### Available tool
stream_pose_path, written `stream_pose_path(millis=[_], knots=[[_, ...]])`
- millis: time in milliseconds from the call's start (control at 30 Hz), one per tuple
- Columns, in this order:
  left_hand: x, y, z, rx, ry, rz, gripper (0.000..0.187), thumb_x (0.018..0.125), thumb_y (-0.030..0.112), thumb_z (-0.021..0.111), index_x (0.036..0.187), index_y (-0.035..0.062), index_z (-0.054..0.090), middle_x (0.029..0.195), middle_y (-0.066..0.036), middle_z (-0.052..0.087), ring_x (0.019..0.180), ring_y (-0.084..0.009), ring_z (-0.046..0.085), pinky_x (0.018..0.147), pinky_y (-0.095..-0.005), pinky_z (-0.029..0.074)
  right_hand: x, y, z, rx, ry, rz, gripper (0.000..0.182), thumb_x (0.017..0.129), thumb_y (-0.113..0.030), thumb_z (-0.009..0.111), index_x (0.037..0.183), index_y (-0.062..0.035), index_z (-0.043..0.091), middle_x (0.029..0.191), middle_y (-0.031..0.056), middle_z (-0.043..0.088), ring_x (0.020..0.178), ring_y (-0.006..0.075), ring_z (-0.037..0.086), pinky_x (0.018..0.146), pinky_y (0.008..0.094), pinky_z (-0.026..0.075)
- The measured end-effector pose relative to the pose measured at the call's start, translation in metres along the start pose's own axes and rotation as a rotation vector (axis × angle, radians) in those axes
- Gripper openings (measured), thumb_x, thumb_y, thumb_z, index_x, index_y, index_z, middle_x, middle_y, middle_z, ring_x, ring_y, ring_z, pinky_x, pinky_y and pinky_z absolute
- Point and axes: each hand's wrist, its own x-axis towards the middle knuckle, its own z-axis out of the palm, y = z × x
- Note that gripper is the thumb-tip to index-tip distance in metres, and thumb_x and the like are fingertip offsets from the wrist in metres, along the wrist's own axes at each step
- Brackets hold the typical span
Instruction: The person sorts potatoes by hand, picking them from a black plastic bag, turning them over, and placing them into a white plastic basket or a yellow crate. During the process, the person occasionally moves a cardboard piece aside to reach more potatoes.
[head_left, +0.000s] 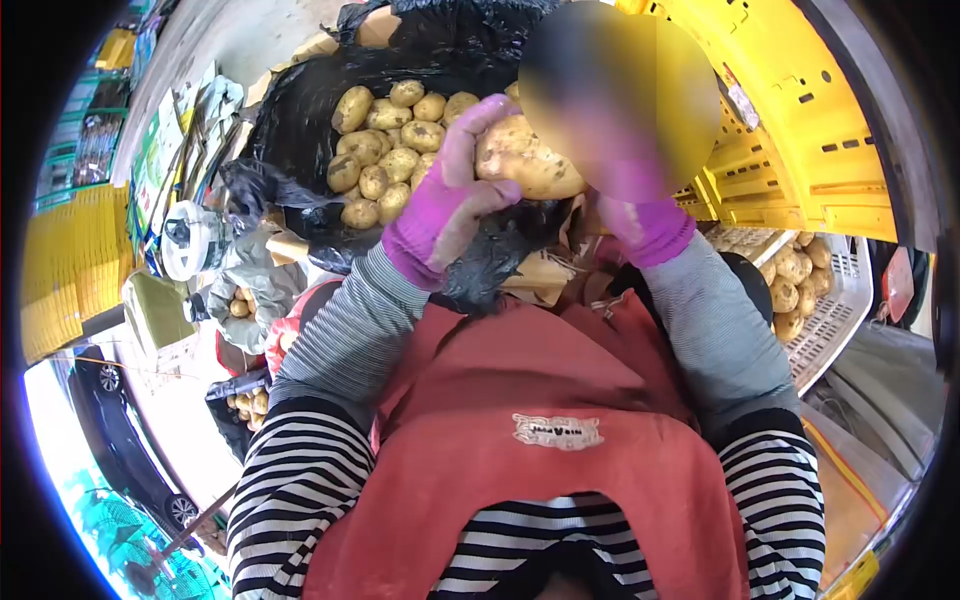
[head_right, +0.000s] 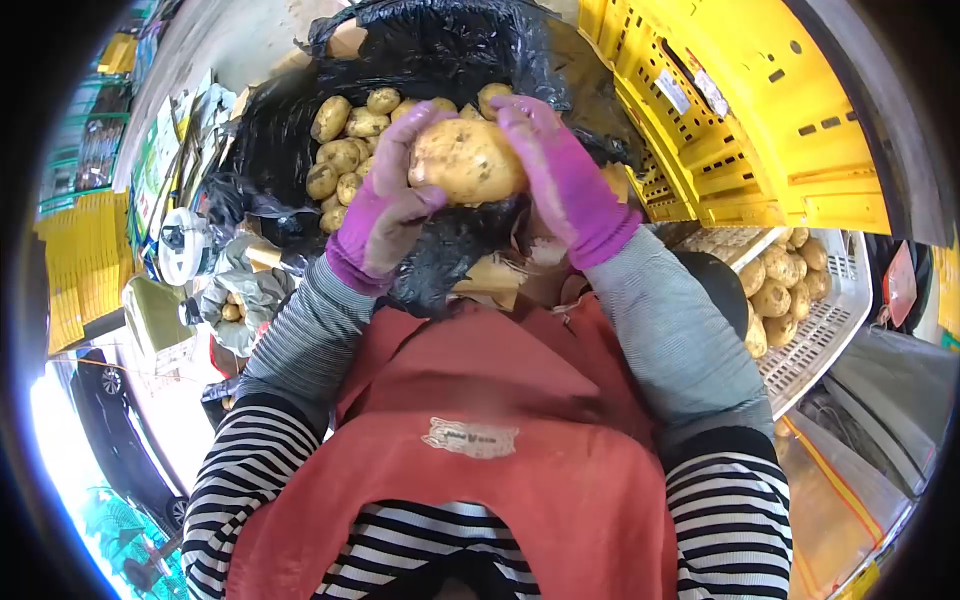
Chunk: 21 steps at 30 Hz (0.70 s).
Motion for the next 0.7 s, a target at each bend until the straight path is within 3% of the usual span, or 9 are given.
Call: stream_pose_path(millis=[33, 100, 200, 233, 267, 333, 500, 567, 700], knots=[[0.006, 0.001, -0.007, -0.054, 0.019, 0.024, 0.078, 0.074, 0.0, 0.055, 0.148, 0.0042, 0.028, 0.142, -0.013, 0.042, 0.133, -0.0231, 0.041, 0.107, -0.0318, 0.038, -0.004, -0.016, 0.011, 0.372, -0.03, 0.195, 0.044, 0.105, -0.032, 0.038, 0.138, -0.0033, 0.044, 0.131, 0.0117, 0.053, 0.12, 0.0187, 0.055, 0.099, 0.0313, 0.048], [0.014, 0.005, -0.019, -0.095, 0.034, 0.053, 0.088, 0.061, -0.003, 0.05, 0.147, 0.0026, 0.031, 0.143, -0.014, 0.043, 0.134, -0.0246, 0.041, 0.109, -0.0324, 0.036, -0.008, -0.029, 0.013, 0.372, -0.09, 0.353, 0.047, 0.104, -0.034, 0.04, 0.14, -0.003, 0.042, 0.134, 0.0124, 0.051, 0.121, 0.0205, 0.055, 0.096, 0.0343, 0.051], [0.03, 0.025, -0.034, 0.253, -0.199, 0.068, 0.082, 0.062, 0.001, 0.05, 0.143, 0.0007, 0.039, 0.14, -0.015, 0.047, 0.132, -0.0245, 0.044, 0.109, -0.0321, 0.036, -0.008, -0.029, 0.003, 0.442, -0.167, 0.462, 0.053, 0.102, -0.036, 0.047, 0.141, -0.002, 0.04, 0.136, 0.0137, 0.052, 0.119, 0.0221, 0.058, 0.092, 0.0395, 0.055], [0.034, 0.015, -0.037, -0.19, -0.216, -0.045, 0.068, 0.071, 0.003, 0.051, 0.139, -0.0005, 0.045, 0.137, -0.014, 0.051, 0.125, -0.0228, 0.051, 0.105, -0.0308, 0.04, -0.007, -0.029, -0.001, 0.485, -0.185, 0.488, 0.053, 0.101, -0.037, 0.048, 0.141, -0.0023, 0.04, 0.135, 0.0143, 0.053, 0.117, 0.0225, 0.059, 0.091, 0.04, 0.056], [0.04, 0.003, -0.038, -0.421, -0.183, -0.053, 0.065, 0.083, 0.023, 0.052, 0.14, -0.0056, 0.039, 0.144, -0.018, 0.045, 0.134, -0.0255, 0.044, 0.113, -0.0376, 0.034, -0.004, -0.031, -0.001, 0.527, -0.204, 0.512, 0.054, 0.101, -0.037, 0.048, 0.141, -0.0026, 0.04, 0.134, 0.0148, 0.054, 0.116, 0.023, 0.061, 0.089, 0.0404, 0.057], [0.072, -0.039, -0.067, -0.223, 0.11, -0.131, 0.057, 0.092, 0.032, 0.051, 0.137, -0.0019, 0.044, 0.142, -0.017, 0.046, 0.134, -0.0266, 0.044, 0.112, -0.0399, 0.035, 0.0, -0.038, 0.006, 0.546, -0.054, 0.316, 0.062, 0.101, -0.044, 0.043, 0.14, 0.005, 0.038, 0.13, 0.0243, 0.055, 0.109, 0.0379, 0.062, 0.09, 0.0431, 0.055], [0.08, -0.221, -0.134, 0.855, -0.452, -0.729, 0.049, 0.089, 0.03, 0.052, 0.133, 0.0069, 0.053, 0.139, -0.019, 0.051, 0.133, -0.0324, 0.046, 0.106, -0.041, 0.04, 0.007, -0.056, -0.008, 0.824, 0.032, 0.192, 0.073, 0.098, -0.048, 0.046, 0.147, 0.0028, 0.027, 0.141, 0.026, 0.044, 0.124, 0.0433, 0.05, 0.105, 0.0574, 0.04], [0.075, -0.233, -0.106, 1.094, -0.555, -0.909, 0.049, 0.088, 0.03, 0.054, 0.133, 0.0101, 0.054, 0.136, -0.022, 0.054, 0.129, -0.0366, 0.05, 0.104, -0.0413, 0.043, 0.008, -0.054, -0.014, 0.882, 0.035, 0.221, 0.077, 0.097, -0.051, 0.047, 0.148, 0.0016, 0.024, 0.143, 0.0257, 0.042, 0.126, 0.044, 0.048, 0.106, 0.0602, 0.037], [0.065, -0.245, -0.075, 1.121, -0.194, -0.935, 0.052, 0.086, 0.025, 0.055, 0.137, 0.0153, 0.05, 0.126, -0.024, 0.06, 0.115, -0.0381, 0.059, 0.1, -0.0399, 0.047, 0.015, -0.051, -0.015, 0.942, 0.024, 0.256, 0.086, 0.093, -0.059, 0.047, 0.15, -0.0003, 0.022, 0.143, 0.0249, 0.042, 0.126, 0.0436, 0.048, 0.105, 0.0614, 0.038]])
